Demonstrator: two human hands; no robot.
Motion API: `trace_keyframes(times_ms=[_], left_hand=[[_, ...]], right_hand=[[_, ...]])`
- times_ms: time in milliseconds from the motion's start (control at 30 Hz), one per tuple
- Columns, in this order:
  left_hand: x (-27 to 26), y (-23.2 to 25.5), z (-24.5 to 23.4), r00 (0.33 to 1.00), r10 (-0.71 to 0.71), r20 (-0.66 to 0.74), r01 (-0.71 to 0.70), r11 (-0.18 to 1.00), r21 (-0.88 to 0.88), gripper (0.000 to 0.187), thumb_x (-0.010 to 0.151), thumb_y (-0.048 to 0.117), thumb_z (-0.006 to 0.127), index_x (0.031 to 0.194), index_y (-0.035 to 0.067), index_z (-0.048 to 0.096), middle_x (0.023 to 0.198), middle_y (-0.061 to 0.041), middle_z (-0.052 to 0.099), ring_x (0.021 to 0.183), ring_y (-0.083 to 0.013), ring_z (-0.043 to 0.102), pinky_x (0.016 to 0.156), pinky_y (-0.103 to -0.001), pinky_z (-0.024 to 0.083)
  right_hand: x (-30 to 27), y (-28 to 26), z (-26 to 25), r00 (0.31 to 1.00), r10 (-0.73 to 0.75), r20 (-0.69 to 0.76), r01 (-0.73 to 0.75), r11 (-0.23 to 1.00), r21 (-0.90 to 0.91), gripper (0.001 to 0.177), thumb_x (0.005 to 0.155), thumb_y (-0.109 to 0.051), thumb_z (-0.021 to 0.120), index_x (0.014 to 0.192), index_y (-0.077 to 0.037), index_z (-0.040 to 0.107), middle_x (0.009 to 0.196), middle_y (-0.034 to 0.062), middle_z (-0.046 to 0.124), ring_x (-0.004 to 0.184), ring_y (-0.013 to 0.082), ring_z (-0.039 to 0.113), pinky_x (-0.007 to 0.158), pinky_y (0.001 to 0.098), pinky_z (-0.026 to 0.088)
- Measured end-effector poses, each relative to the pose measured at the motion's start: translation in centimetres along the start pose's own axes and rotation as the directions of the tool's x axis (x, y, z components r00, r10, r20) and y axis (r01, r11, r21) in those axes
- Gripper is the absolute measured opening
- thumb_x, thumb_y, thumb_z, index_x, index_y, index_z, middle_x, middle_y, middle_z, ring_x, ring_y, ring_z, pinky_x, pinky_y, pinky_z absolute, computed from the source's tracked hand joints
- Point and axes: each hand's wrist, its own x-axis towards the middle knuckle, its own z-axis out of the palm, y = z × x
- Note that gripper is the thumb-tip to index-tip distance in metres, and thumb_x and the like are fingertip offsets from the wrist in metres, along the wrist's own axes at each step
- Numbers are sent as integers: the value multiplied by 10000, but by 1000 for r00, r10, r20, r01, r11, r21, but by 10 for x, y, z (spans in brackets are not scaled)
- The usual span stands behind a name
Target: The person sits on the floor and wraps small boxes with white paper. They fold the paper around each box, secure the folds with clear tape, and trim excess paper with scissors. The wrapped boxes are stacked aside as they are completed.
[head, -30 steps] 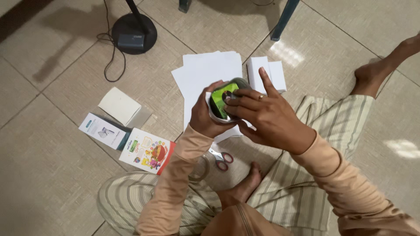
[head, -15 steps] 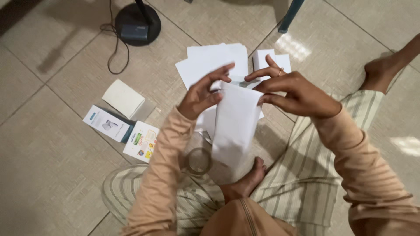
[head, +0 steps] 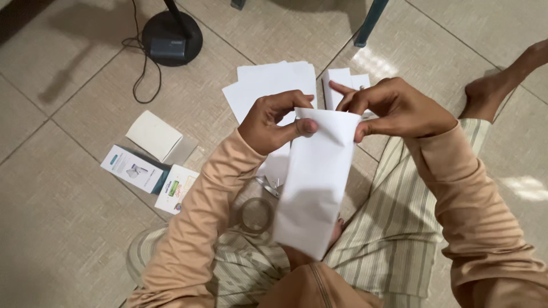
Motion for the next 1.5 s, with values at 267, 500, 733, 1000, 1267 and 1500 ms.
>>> trace_keyframes(times_ms=[267,500,733,1000,1267,1500], left_hand=[[-4,-42,-19,990,-113,-87,122,988,97,1360,672,297,990,1634,137,42,1509,-208,452,1395,-324,511,1161,-471,444],[-33,-86,6,889,195,-415,-16,918,397,1199,678,275,1036,1533,56,224,1478,-212,478,1354,-349,598,1141,-435,556],[-57,-109,10,879,393,-270,-90,693,716,1098,720,346,997,1509,49,293,1489,-255,440,1392,-411,515,1139,-484,514],[-70,-149,25,886,57,-460,-80,996,-30,550,1074,235,698,1466,24,374,1404,-284,521,1314,-360,541,1139,-445,475],[-31,-85,-22,930,-245,-274,366,689,625,206,832,139,757,1021,60,736,924,-132,720,738,-297,706,664,-402,573],[-17,-78,-12,999,-1,-39,36,374,927,70,896,71,719,963,87,707,955,-41,677,868,-228,686,646,-349,584]], right_hand=[[52,12,30,966,-156,-205,-2,791,-612,113,929,-151,806,955,-87,717,910,60,779,801,185,747,1319,619,193],[31,49,86,692,-258,-675,42,947,-319,643,766,-275,904,1302,-123,583,1420,96,521,1405,279,480,1292,529,216],[5,118,128,839,180,-514,34,925,379,701,892,-111,810,1526,-92,512,1680,95,308,1554,272,373,1278,455,408],[-7,159,130,846,333,-417,-110,874,474,645,825,50,801,1413,-119,595,1609,96,341,1497,275,425,1156,440,479],[-10,169,140,869,390,-305,-232,865,446,927,729,51,896,1471,-155,380,1549,77,406,1535,270,385,1253,478,413],[-9,175,139,855,444,-268,-329,864,382,1073,698,90,874,1565,-155,291,1555,82,394,1524,261,363,1200,468,408]])
